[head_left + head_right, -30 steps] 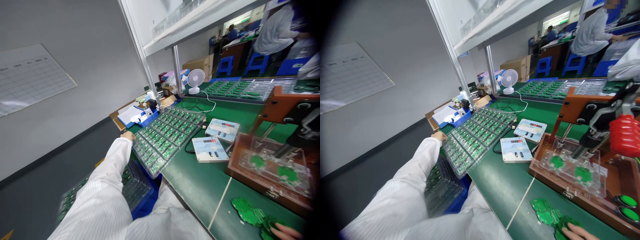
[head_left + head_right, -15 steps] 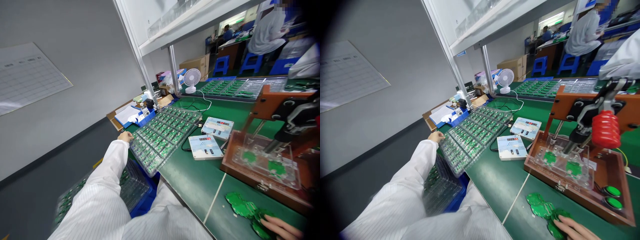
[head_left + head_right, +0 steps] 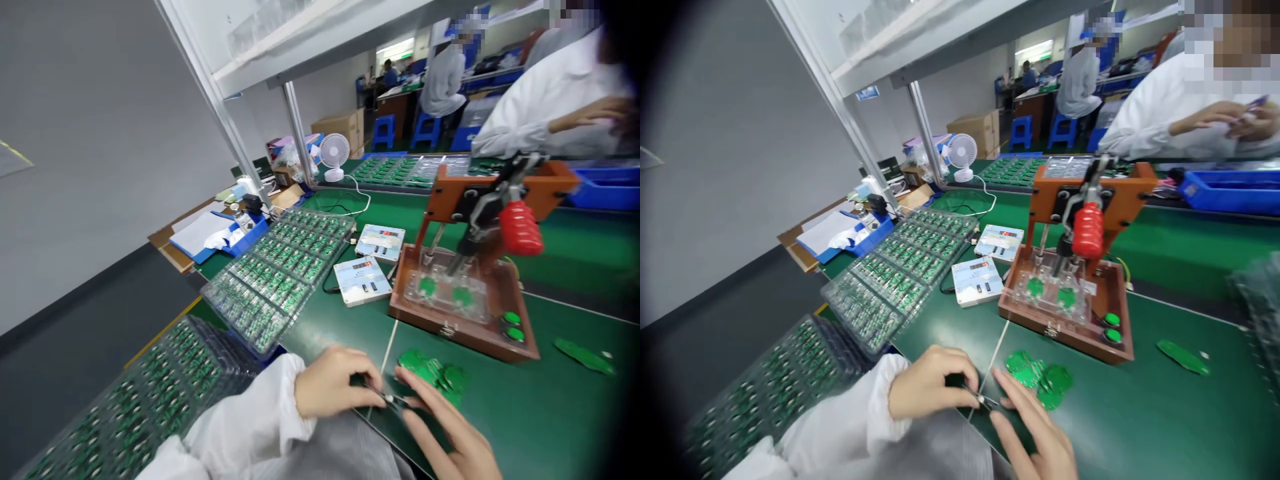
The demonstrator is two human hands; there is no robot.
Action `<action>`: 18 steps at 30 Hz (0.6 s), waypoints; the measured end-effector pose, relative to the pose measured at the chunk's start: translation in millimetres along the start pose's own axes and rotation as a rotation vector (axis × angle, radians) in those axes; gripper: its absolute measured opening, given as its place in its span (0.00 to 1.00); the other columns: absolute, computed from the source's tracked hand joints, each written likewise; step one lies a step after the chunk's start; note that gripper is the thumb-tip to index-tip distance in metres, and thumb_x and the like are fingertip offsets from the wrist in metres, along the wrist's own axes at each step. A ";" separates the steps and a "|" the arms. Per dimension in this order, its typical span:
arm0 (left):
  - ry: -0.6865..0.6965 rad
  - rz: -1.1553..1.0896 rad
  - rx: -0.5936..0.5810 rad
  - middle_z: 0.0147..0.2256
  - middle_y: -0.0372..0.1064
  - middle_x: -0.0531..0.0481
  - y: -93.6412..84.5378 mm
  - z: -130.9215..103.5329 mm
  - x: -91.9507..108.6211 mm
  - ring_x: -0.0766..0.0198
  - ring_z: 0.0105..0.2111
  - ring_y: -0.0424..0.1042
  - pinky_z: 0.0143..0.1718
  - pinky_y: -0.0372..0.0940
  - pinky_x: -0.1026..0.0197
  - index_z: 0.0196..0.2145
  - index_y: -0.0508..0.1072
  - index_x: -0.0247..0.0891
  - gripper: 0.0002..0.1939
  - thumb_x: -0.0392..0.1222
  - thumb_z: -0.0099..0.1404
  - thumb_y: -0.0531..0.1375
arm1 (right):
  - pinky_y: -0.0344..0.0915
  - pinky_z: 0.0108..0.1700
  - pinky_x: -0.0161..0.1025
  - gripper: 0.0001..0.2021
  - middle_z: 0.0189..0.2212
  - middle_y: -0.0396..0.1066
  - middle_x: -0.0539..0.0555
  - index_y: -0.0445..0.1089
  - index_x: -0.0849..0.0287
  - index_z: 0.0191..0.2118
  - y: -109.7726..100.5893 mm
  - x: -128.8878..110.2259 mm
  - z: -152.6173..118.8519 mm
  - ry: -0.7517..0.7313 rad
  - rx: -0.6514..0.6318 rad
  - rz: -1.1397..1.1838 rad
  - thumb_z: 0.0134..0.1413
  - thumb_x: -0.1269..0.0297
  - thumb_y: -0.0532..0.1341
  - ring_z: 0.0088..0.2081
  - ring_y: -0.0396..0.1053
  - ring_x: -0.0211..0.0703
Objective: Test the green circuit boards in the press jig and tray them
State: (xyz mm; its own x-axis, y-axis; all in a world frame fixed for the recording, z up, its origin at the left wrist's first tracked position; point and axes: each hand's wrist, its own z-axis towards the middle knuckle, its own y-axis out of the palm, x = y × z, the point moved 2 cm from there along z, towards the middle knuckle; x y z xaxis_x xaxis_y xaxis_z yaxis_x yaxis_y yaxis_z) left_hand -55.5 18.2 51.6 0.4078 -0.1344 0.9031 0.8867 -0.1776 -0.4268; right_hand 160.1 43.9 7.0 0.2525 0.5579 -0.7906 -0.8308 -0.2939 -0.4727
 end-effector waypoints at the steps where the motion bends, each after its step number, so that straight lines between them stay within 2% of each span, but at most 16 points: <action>1: 0.019 -0.019 -0.019 0.31 0.76 0.51 13.0 4.7 -1.0 0.65 0.33 0.74 0.38 0.65 0.66 0.32 0.79 0.37 0.11 0.47 0.62 0.71 | 0.75 0.44 0.25 0.14 0.48 0.79 0.52 0.77 0.53 0.53 -1.4 -4.4 1.9 -0.004 0.007 0.012 0.70 0.56 0.59 0.43 0.81 0.40; 3: 0.047 -0.002 -0.030 0.31 0.77 0.52 25.4 13.6 -5.9 0.65 0.33 0.74 0.39 0.65 0.65 0.34 0.79 0.38 0.09 0.45 0.62 0.72 | 0.75 0.43 0.24 0.13 0.42 0.81 0.51 0.80 0.54 0.45 -10.3 -5.7 1.9 -0.004 0.048 0.002 0.70 0.55 0.59 0.39 0.81 0.40; 6: 0.132 0.178 -0.036 0.36 0.78 0.52 24.2 27.0 -14.7 0.63 0.37 0.74 0.44 0.65 0.62 0.40 0.81 0.41 0.05 0.43 0.68 0.67 | 0.76 0.42 0.28 0.14 0.40 0.81 0.49 0.80 0.53 0.42 -34.5 7.1 -7.1 0.033 0.160 -0.116 0.70 0.54 0.59 0.37 0.80 0.41; 8: 0.204 0.309 -0.001 0.40 0.78 0.50 20.1 35.4 -20.2 0.62 0.40 0.74 0.46 0.65 0.60 0.43 0.81 0.43 0.08 0.43 0.74 0.61 | 0.75 0.46 0.33 0.14 0.41 0.80 0.49 0.80 0.53 0.41 -51.3 19.9 -16.0 0.047 0.258 -0.252 0.71 0.54 0.58 0.40 0.79 0.43; 10: 0.258 0.399 0.033 0.43 0.77 0.48 18.4 42.8 -26.1 0.61 0.42 0.74 0.46 0.66 0.59 0.42 0.80 0.42 0.13 0.42 0.77 0.55 | 0.72 0.50 0.39 0.14 0.43 0.79 0.48 0.78 0.52 0.43 -62.0 32.1 -23.7 0.036 0.295 -0.397 0.72 0.54 0.57 0.43 0.77 0.46; 13: 0.282 0.488 0.029 0.46 0.75 0.47 20.8 50.6 -35.8 0.62 0.44 0.74 0.48 0.68 0.61 0.42 0.78 0.40 0.15 0.37 0.77 0.51 | 0.68 0.53 0.45 0.15 0.46 0.78 0.49 0.77 0.53 0.48 -63.2 44.8 -29.4 -0.008 0.226 -0.520 0.74 0.54 0.54 0.46 0.75 0.49; 18: 0.321 0.522 -0.035 0.52 0.75 0.50 25.6 50.3 -41.8 0.60 0.54 0.73 0.58 0.66 0.57 0.45 0.77 0.41 0.17 0.28 0.71 0.51 | 0.68 0.53 0.45 0.16 0.48 0.76 0.48 0.75 0.51 0.48 -50.0 49.3 -28.0 0.026 0.095 -0.468 0.73 0.49 0.54 0.51 0.72 0.48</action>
State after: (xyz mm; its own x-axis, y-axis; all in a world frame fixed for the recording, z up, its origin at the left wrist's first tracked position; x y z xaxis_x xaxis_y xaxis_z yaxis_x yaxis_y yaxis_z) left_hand -38.9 68.3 5.3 0.6955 -0.4982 0.5178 0.5777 -0.0408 -0.8152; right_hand 227.9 64.4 -19.3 0.6215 0.5938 -0.5110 -0.6660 0.0572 -0.7437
